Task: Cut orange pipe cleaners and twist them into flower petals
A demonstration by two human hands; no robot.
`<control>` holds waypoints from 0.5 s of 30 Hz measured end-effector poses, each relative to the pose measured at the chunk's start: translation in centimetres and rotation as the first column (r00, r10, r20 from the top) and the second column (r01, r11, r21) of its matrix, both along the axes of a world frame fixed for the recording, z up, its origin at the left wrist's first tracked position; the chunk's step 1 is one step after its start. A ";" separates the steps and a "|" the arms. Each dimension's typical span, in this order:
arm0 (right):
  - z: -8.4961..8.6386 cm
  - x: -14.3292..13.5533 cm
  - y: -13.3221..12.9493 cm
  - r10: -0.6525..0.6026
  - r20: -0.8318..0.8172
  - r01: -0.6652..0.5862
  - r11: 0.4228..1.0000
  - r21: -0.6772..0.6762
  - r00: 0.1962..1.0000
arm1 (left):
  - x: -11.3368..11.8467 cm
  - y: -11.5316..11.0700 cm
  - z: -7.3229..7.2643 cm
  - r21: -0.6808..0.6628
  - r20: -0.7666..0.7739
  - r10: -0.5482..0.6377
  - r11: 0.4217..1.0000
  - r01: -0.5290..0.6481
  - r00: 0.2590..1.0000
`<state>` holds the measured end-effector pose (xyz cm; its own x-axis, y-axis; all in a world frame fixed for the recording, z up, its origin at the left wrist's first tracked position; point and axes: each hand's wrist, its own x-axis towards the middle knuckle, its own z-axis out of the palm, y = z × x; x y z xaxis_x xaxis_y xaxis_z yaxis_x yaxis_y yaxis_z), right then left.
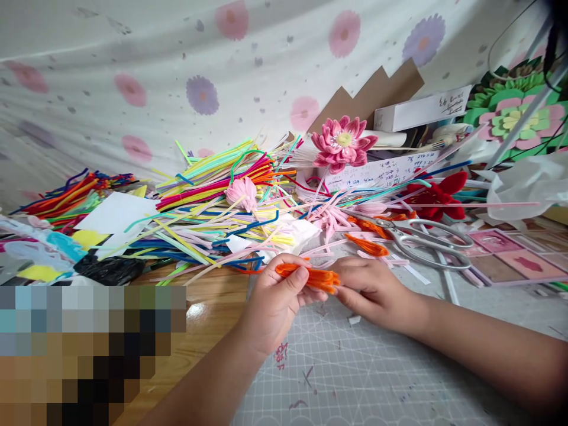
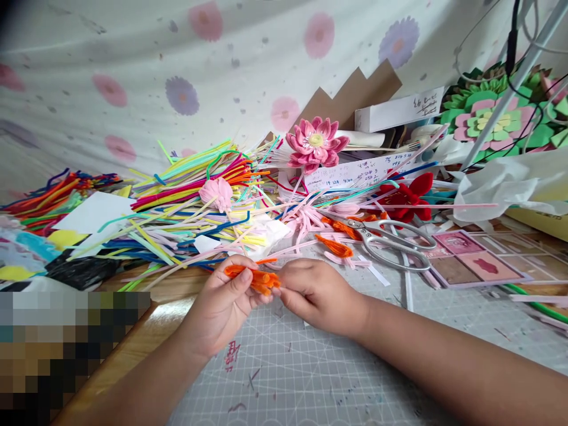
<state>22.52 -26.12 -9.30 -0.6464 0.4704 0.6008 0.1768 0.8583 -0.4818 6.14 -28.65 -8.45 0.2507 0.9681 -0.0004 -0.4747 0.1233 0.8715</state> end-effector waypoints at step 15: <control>-0.1 -0.5 -0.4 -0.517 0.193 0.243 0.657 0.713 0.834 | 1.8 0.8 -1.1 -0.043 -0.023 0.492 0.869 -0.493 0.870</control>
<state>22.01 -26.51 -9.45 -0.7229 0.3146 0.6152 0.5947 0.7367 0.3220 7.91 -27.80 -9.54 -0.2586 0.9648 -0.0482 -0.4749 -0.0835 0.8761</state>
